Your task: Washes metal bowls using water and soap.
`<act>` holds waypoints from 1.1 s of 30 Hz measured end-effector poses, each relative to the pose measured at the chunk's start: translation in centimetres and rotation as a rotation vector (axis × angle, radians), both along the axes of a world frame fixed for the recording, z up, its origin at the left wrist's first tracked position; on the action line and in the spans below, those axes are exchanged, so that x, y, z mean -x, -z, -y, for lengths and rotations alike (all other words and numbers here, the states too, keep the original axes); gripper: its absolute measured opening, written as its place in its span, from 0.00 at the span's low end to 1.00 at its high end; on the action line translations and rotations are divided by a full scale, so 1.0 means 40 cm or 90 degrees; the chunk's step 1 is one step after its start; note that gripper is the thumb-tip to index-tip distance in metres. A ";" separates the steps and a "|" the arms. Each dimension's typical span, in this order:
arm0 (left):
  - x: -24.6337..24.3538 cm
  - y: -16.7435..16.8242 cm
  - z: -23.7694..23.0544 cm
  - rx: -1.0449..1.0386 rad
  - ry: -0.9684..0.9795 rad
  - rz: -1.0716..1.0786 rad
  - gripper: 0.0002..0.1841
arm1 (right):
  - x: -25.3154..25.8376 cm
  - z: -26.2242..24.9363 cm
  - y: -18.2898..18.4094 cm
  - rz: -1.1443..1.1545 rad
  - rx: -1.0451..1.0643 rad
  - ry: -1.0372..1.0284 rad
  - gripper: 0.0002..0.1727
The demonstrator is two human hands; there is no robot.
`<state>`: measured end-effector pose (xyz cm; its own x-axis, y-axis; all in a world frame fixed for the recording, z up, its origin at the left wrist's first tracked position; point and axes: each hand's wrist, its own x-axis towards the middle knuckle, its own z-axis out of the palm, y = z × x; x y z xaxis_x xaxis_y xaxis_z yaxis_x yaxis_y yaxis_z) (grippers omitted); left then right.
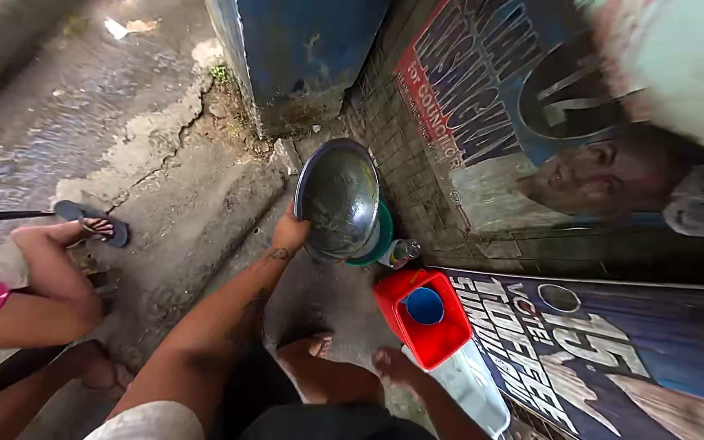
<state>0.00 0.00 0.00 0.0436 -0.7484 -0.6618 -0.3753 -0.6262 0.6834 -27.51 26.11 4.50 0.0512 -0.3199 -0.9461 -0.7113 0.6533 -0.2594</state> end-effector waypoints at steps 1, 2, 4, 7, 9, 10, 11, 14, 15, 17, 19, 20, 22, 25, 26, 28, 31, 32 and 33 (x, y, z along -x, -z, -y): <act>0.010 0.037 0.028 0.022 0.010 0.005 0.41 | 0.043 0.083 0.139 -0.028 0.034 0.024 0.24; 0.019 0.063 0.055 0.043 0.024 0.011 0.40 | 0.065 0.190 0.243 -0.068 0.058 0.031 0.25; 0.036 0.121 0.100 0.088 0.048 0.033 0.36 | 0.086 0.398 0.384 -0.139 0.108 0.020 0.28; 0.061 0.225 0.140 0.189 0.074 0.073 0.28 | 0.092 0.627 0.510 -0.199 0.212 0.044 0.33; 0.078 0.291 0.157 0.281 0.096 0.103 0.25 | 0.090 0.723 0.601 -0.225 0.255 0.055 0.38; 0.089 0.321 0.161 0.345 0.109 0.118 0.23 | 0.091 0.754 0.649 -0.244 0.252 0.034 0.41; 0.102 0.347 0.165 0.418 0.118 0.128 0.25 | 0.098 0.778 0.700 -0.260 0.242 0.003 0.46; 0.149 0.415 0.179 0.644 0.163 0.157 0.27 | 0.110 0.793 0.812 -0.290 0.203 -0.058 0.50; 0.169 0.435 0.183 0.694 0.174 0.156 0.27 | 0.111 0.786 0.833 -0.292 0.203 -0.066 0.49; 0.211 0.467 0.181 0.756 0.184 0.161 0.25 | 0.113 0.754 0.873 -0.306 0.227 -0.075 0.42; 0.253 0.491 0.173 0.798 0.188 0.161 0.25 | 0.116 0.711 0.903 -0.335 0.263 -0.050 0.36; 0.270 0.504 0.175 0.819 0.186 0.147 0.25 | 0.120 0.693 0.919 -0.353 0.280 -0.028 0.36; 0.291 0.521 0.176 0.836 0.194 0.140 0.25 | 0.117 0.673 0.923 -0.371 0.269 -0.007 0.35; 0.301 0.536 0.169 0.831 0.224 0.128 0.28 | 0.114 0.671 0.832 -0.239 0.151 -0.021 0.31; 0.301 0.539 0.172 0.833 0.233 0.115 0.28 | 0.127 0.665 0.807 -0.179 0.160 -0.008 0.26; 0.294 0.552 0.173 0.833 0.239 0.074 0.28 | 0.151 0.646 0.795 -0.132 0.300 0.090 0.20; 0.283 0.598 0.166 0.822 0.228 0.000 0.28 | 0.187 0.669 0.847 -0.285 0.607 0.097 0.21; 0.282 0.614 0.163 0.823 0.221 -0.020 0.28 | 0.200 0.689 0.879 -0.346 0.671 0.058 0.23; 0.282 0.626 0.159 0.820 0.213 -0.038 0.27 | 0.211 0.703 0.917 -0.391 0.701 0.016 0.25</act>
<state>-11.26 -6.35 -25.03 -0.2678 -0.8063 0.5274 -0.3320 0.5911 0.7351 -35.95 -2.01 -32.18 -0.3191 -0.9467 -0.0439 -0.8978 0.3167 -0.3061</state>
